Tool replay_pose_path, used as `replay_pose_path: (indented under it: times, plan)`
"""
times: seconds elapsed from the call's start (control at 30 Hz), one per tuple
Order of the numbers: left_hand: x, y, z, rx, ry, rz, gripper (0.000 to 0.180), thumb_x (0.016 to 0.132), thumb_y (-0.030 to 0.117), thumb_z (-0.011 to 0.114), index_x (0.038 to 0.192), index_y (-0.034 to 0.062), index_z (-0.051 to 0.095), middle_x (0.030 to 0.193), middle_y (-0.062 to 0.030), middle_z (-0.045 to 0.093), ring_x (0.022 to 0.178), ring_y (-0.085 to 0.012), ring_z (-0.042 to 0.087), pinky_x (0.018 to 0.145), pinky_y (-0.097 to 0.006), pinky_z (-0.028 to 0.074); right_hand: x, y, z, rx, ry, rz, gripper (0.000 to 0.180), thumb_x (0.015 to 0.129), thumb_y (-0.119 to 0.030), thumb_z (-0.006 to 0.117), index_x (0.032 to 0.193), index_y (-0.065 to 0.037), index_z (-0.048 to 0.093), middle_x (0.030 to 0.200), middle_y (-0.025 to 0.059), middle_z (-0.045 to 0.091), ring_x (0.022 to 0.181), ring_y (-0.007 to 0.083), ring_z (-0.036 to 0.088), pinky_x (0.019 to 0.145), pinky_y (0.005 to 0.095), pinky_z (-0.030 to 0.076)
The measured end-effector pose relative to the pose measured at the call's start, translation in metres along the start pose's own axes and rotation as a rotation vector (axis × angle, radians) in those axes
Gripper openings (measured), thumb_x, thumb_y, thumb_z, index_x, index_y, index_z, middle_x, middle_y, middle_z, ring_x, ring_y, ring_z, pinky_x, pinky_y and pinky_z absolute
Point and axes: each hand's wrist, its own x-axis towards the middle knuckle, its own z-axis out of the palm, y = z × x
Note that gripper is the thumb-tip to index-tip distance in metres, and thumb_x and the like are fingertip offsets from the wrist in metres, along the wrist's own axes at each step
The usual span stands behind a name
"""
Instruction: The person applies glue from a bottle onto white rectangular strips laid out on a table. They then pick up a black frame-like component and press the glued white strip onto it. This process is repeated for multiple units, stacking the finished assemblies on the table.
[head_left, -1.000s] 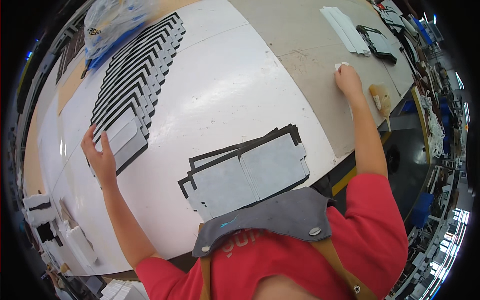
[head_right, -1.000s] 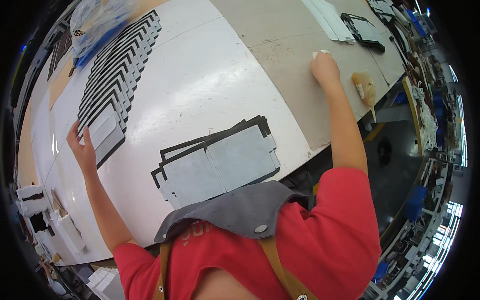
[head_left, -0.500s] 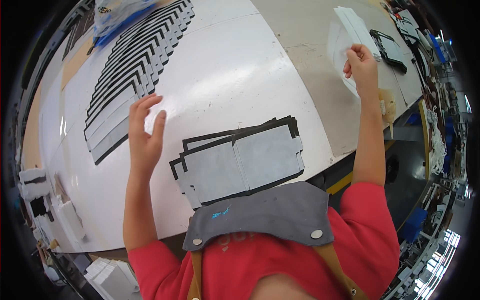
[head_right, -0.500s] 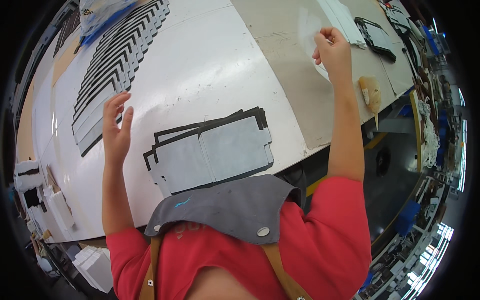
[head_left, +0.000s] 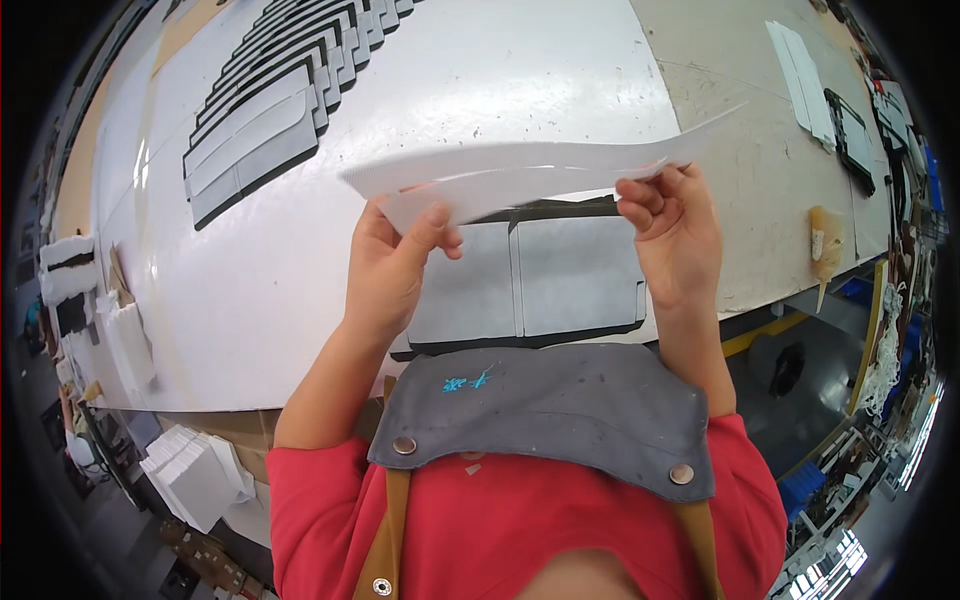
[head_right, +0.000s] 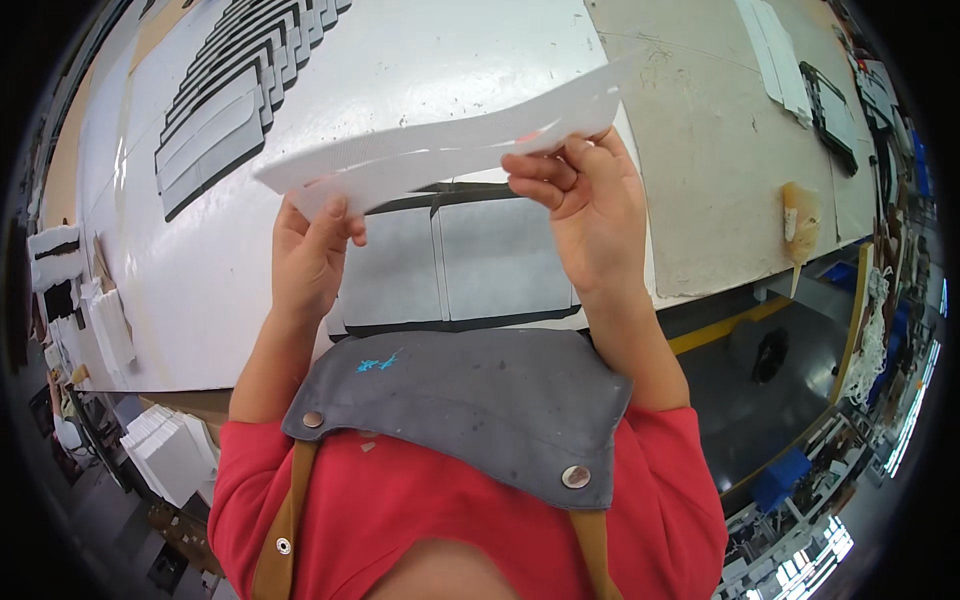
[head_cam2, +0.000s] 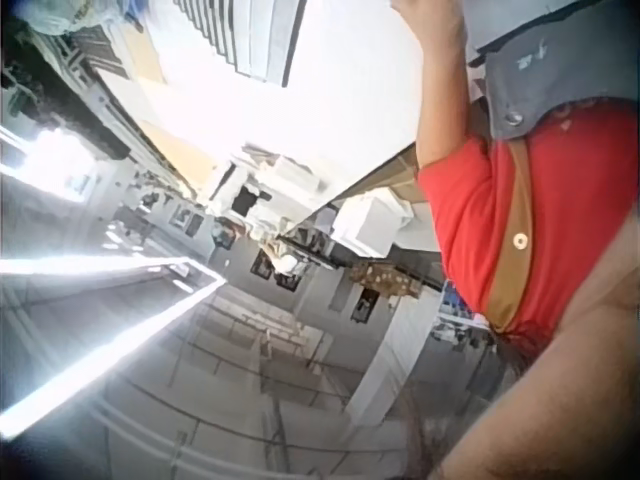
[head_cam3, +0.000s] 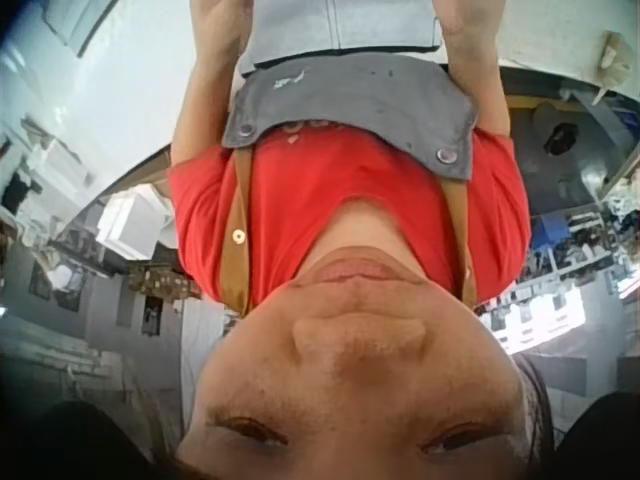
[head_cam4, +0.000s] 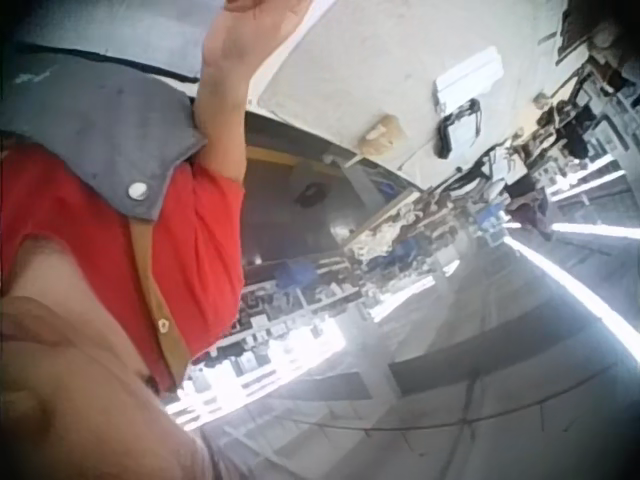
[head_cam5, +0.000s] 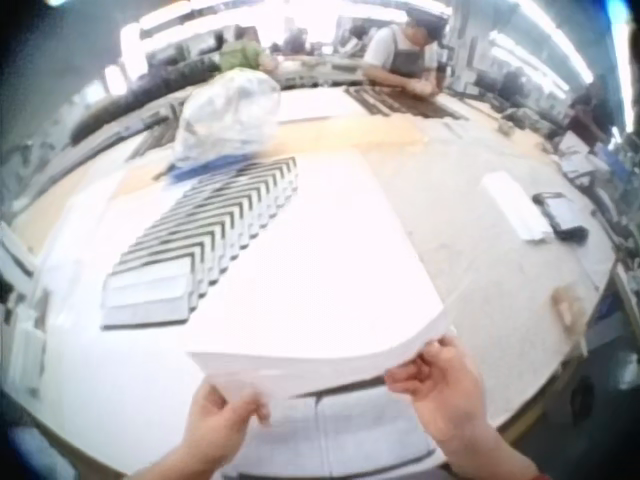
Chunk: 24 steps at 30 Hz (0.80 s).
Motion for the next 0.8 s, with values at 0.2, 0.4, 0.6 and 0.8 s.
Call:
replay_pose_path:
  times: [0.2,0.4,0.6,0.8]
  plan:
    - [-0.04,-0.012,-0.008,0.163,0.182,-0.047,0.018,0.088,0.006,0.058,0.102,-0.002,0.05,0.088,-0.0099,0.057,0.074,-0.0137,0.057,0.069,-0.028,0.047,-0.03,0.005,-0.027,-0.255,0.108,0.018,0.031,0.089,-0.005,0.047,0.117,0.0,0.035,0.082,0.0083,0.055,0.065,0.0176,0.061,0.065,0.0354,0.054]
    - [-0.071,-0.024,-0.009,0.335,0.285,-0.095,0.038,0.084,-0.002,0.059,0.116,0.0002,0.038,0.08,-0.0082,0.058,0.069,-0.0104,0.057,0.058,-0.021,0.047,-0.068,0.015,-0.045,-0.729,0.079,0.024,0.044,0.085,0.007,0.051,0.124,-0.002,0.033,0.078,0.0034,0.049,0.058,0.0065,0.048,0.053,0.0194,0.044]
    - [-0.07,-0.034,-0.015,0.614,0.252,0.083,0.057,0.082,-0.005,0.06,0.129,0.006,0.029,0.07,-0.0021,0.049,0.054,-0.0055,0.052,0.048,-0.017,0.044,-0.068,0.017,-0.05,-0.91,-0.005,0.029,0.036,0.085,0.006,0.051,0.12,-0.002,0.047,0.076,-0.0004,0.046,0.058,0.0021,0.042,0.052,0.0161,0.036]
    - [-0.068,-0.025,-0.014,0.862,0.22,-0.012,0.045,0.081,0.0,0.064,0.123,0.0048,0.05,0.07,-0.0004,0.048,0.055,-0.0053,0.047,0.05,-0.019,0.04,-0.067,0.018,-0.05,-1.052,0.027,0.03,0.032,0.082,0.006,0.055,0.113,-0.004,0.058,0.073,-0.0023,0.044,0.058,0.0025,0.037,0.052,0.0164,0.033]
